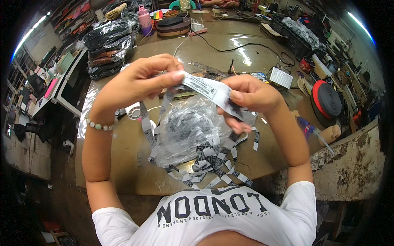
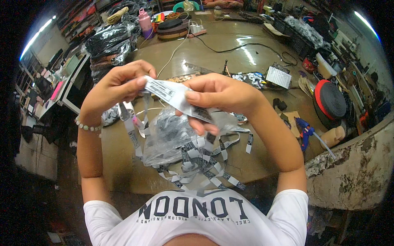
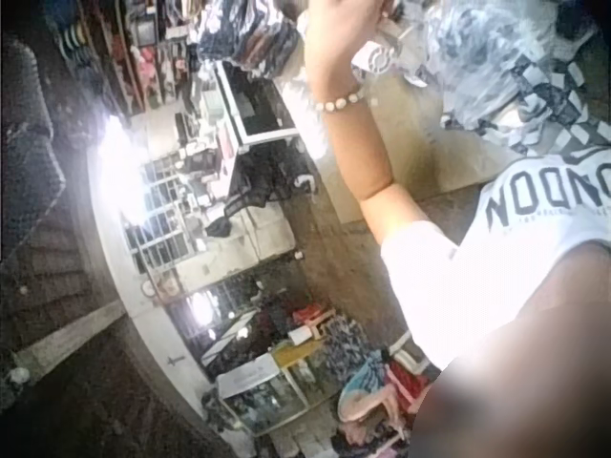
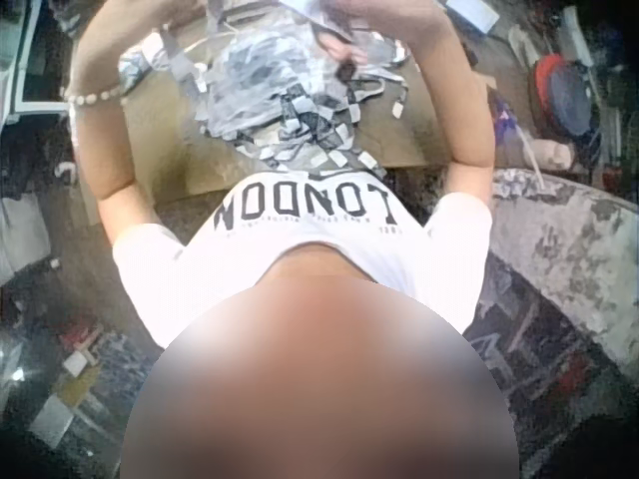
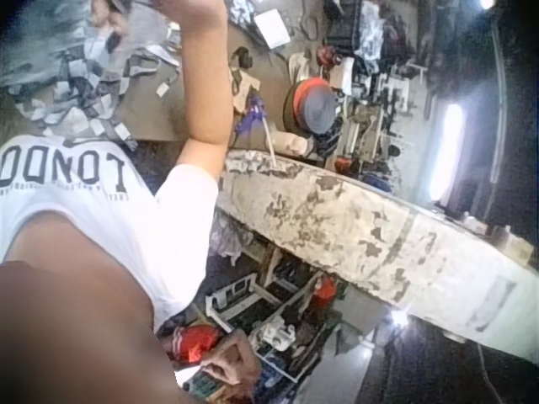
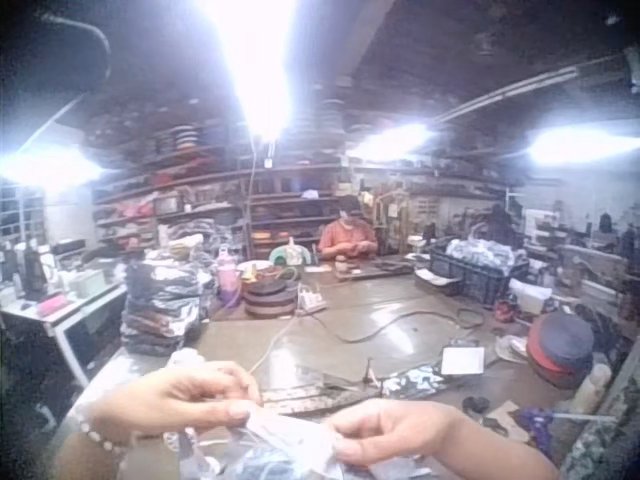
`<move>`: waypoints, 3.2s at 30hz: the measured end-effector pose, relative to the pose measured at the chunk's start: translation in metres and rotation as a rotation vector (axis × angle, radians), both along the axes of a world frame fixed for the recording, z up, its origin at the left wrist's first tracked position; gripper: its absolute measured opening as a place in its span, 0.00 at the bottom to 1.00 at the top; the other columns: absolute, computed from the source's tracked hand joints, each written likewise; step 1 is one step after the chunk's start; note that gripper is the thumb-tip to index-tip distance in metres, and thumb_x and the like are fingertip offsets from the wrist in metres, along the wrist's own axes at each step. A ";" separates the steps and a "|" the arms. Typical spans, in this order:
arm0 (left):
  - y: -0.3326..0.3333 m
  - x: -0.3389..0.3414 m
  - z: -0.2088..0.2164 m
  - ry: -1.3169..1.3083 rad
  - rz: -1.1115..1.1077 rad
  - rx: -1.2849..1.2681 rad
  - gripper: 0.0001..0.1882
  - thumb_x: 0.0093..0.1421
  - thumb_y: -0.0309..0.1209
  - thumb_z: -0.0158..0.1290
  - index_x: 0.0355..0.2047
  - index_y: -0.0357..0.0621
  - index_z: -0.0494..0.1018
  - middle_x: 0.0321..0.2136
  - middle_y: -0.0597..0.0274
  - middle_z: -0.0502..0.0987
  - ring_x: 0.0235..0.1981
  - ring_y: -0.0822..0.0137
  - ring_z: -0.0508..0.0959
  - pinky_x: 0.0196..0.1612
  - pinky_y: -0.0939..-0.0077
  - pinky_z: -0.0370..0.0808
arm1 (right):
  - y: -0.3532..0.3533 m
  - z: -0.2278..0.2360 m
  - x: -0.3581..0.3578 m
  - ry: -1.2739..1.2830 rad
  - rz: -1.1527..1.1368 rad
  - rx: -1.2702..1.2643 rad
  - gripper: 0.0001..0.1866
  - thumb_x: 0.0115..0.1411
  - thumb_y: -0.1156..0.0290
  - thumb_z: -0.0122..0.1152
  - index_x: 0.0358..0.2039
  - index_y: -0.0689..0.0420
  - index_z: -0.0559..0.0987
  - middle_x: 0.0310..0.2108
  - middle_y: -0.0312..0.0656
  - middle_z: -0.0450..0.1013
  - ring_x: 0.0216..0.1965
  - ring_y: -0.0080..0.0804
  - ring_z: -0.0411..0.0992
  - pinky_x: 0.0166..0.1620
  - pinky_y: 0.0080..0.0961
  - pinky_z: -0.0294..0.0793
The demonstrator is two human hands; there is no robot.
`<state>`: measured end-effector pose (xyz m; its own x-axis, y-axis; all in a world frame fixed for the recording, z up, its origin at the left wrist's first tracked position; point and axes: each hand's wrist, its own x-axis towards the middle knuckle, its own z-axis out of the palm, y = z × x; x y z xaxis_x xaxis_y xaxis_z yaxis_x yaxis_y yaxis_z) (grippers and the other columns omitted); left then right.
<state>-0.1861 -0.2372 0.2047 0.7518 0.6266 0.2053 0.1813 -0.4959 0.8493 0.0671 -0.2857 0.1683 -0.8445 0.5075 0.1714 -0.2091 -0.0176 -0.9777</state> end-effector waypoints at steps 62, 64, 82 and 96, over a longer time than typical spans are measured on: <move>0.022 0.044 -0.218 -0.357 0.055 -0.688 0.14 0.62 0.42 0.46 0.29 0.45 0.69 0.14 0.77 0.62 0.12 0.86 0.56 0.13 0.90 0.51 | -0.079 -0.013 0.141 -0.443 -0.988 -0.066 0.12 0.59 0.75 0.40 0.42 0.58 0.68 0.20 0.31 0.63 0.14 0.11 0.55 0.16 0.07 0.52; 0.007 0.060 -0.259 -0.194 0.198 -0.783 0.15 0.63 0.43 0.44 0.31 0.44 0.69 0.15 0.76 0.62 0.12 0.85 0.55 0.17 0.89 0.54 | -0.084 -0.015 0.163 -0.444 -1.072 -0.002 0.12 0.60 0.72 0.41 0.43 0.58 0.68 0.19 0.29 0.62 0.13 0.10 0.52 0.14 0.07 0.49; 0.021 -0.048 -0.055 -0.376 0.193 -0.702 0.10 0.63 0.35 0.44 0.27 0.44 0.64 0.09 0.78 0.54 0.07 0.86 0.52 0.10 0.91 0.47 | -0.050 -0.043 0.190 -0.651 -1.029 0.005 0.20 0.54 0.78 0.38 0.48 0.55 0.68 0.19 0.26 0.57 0.22 0.14 0.56 0.23 0.14 0.62; -0.002 0.007 -0.004 0.293 0.015 -0.137 0.12 0.57 0.36 0.53 0.29 0.36 0.74 0.19 0.76 0.68 0.20 0.87 0.62 0.21 0.90 0.55 | 0.026 0.001 -0.013 -0.229 -0.501 0.373 0.25 0.61 0.56 0.48 0.52 0.61 0.67 0.42 0.42 0.71 0.42 0.23 0.69 0.45 0.22 0.69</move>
<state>-0.1795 -0.2397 0.2010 0.7570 0.6449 -0.1053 0.4343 -0.3762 0.8184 0.0545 -0.2595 0.1692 -0.5575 0.7896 0.2563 0.1096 0.3761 -0.9201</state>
